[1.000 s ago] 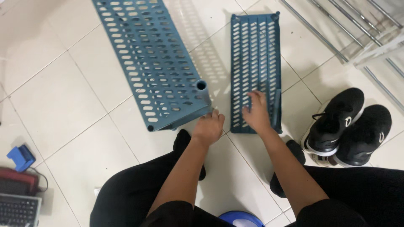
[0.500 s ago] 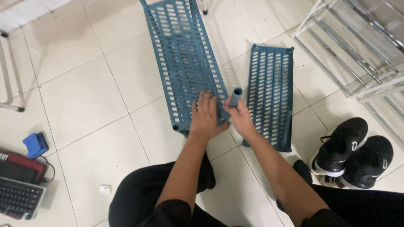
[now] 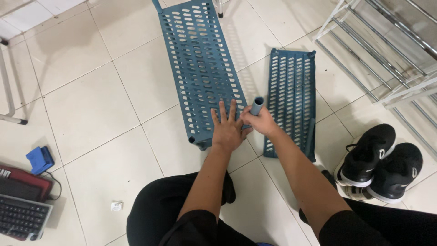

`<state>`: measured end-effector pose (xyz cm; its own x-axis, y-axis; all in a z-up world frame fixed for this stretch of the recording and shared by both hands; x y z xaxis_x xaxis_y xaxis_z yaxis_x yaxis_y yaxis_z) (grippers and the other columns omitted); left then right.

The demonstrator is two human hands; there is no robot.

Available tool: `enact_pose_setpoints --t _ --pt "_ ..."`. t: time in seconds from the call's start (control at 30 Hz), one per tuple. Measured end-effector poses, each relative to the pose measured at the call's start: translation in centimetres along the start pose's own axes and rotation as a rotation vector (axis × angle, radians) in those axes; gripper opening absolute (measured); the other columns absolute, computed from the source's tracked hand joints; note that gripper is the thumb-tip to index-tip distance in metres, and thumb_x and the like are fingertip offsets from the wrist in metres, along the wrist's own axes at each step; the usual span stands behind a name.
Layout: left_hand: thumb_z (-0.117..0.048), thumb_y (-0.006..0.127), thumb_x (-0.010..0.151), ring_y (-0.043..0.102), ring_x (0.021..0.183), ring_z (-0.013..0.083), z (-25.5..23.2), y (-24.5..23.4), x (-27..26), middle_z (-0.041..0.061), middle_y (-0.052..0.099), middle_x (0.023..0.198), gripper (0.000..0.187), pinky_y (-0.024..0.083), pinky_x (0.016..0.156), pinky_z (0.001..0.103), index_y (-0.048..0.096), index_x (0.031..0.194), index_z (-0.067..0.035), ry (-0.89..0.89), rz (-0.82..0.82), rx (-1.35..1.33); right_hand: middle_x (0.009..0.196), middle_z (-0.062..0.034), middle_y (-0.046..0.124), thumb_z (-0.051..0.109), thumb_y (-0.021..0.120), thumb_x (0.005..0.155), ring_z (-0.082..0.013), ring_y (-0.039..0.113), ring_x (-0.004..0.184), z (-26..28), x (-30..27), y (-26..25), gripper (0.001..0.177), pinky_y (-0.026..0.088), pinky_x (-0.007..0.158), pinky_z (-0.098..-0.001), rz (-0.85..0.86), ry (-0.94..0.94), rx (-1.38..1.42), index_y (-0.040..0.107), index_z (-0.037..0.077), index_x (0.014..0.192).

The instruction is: The person removes shoes from a white metal shoe rack and a blue plastic shoe rack, then disassembles the blue plastic rack by pulling apart its shelves and legs. The person places the removed shoes on the floor and separates the blue rack components.

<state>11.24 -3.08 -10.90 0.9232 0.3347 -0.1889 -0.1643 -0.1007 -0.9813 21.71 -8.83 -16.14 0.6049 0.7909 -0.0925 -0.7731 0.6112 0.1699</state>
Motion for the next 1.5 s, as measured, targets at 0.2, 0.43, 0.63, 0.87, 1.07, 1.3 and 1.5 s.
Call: enact_pose_setpoints --t 0.2,0.43,0.63,0.87,1.07,1.3,1.5 --pt "-0.063 0.052 0.092 0.003 0.151 0.0523 0.0 -0.6 0.1 0.017 0.011 0.169 0.080 0.006 0.114 0.077 0.026 0.161 -0.032 0.007 -0.119 -0.071 0.083 -0.0111 0.067 0.028 0.079 0.094 -0.0205 0.062 0.075 5.3 -2.3 0.2 0.031 0.051 0.065 -0.0337 -0.152 -0.207 -0.609 0.066 -0.001 0.095" --pt "-0.064 0.055 0.091 0.003 0.153 0.0516 -0.1 -0.9 0.5 0.017 0.011 0.169 0.081 0.004 0.115 0.077 0.026 0.160 -0.034 -0.022 -0.072 -0.101 0.101 -0.0132 0.067 0.030 0.081 0.090 -0.0261 0.069 0.087 11.2 -8.1 1.7 0.053 0.056 0.074 -0.0381 -0.448 -0.391 -0.793 0.056 -0.001 0.125" --pt "-0.062 0.056 0.090 0.000 0.152 0.0512 -0.2 -1.5 0.5 0.017 0.009 0.168 0.084 0.002 0.114 0.076 0.022 0.161 -0.034 -0.029 -0.050 -0.078 0.102 -0.0160 0.068 0.030 0.080 0.089 -0.0320 0.070 0.089 11.9 -7.6 2.5 0.048 0.056 0.070 -0.0422 -0.431 -0.383 -0.951 0.059 0.000 0.120" --pt "-0.070 0.043 0.094 -0.003 0.153 0.0495 -0.2 -1.3 0.6 0.015 0.005 0.170 0.080 0.000 0.115 0.075 0.019 0.161 -0.036 -0.037 0.028 -0.078 0.103 -0.0154 0.074 0.017 0.074 0.091 -0.0315 0.075 0.092 14.7 -5.9 1.5 0.030 0.059 0.076 -0.0391 0.036 -0.371 -0.748 0.067 0.003 0.116" --pt "-0.072 0.042 0.094 -0.003 0.153 0.0492 -0.2 -1.4 0.5 0.015 0.005 0.170 0.081 0.000 0.115 0.075 0.018 0.162 -0.034 -0.035 0.011 -0.052 0.113 -0.0178 0.073 0.009 0.067 0.096 -0.0279 0.071 0.102 17.1 -5.6 2.5 0.036 0.055 0.086 -0.0364 0.195 -0.400 -0.782 0.059 0.001 0.130" --pt "-0.061 0.058 0.090 0.005 0.152 0.0501 -0.4 -2.0 -0.3 0.017 0.012 0.168 0.082 0.004 0.116 0.072 0.022 0.159 -0.035 -0.040 -0.082 -0.070 0.092 -0.0147 0.068 0.024 0.065 0.101 -0.0149 0.062 0.081 13.2 -6.6 -3.2 0.034 0.053 0.073 -0.0307 -0.173 -0.132 -0.540 0.056 0.000 0.123" --pt "-0.040 0.062 0.088 0.025 0.149 0.0429 -3.6 -2.2 -0.3 0.029 0.033 0.157 0.067 0.015 0.124 0.057 0.047 0.146 -0.008 0.185 -0.308 0.075 0.090 -0.0212 0.069 0.037 0.065 0.098 -0.0289 0.066 0.079 1.6 -9.7 -12.9 0.042 0.052 0.073 -0.0386 -0.398 0.178 -0.776 0.063 -0.003 0.110"
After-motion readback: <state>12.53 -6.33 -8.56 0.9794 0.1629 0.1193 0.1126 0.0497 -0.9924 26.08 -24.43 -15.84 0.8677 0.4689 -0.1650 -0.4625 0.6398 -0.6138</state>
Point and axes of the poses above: each hand's wrist, its own x-axis towards the middle knuckle, its own y-axis out of the palm, z = x × y, the point moved 8 cm from there along x, towards the middle knuckle
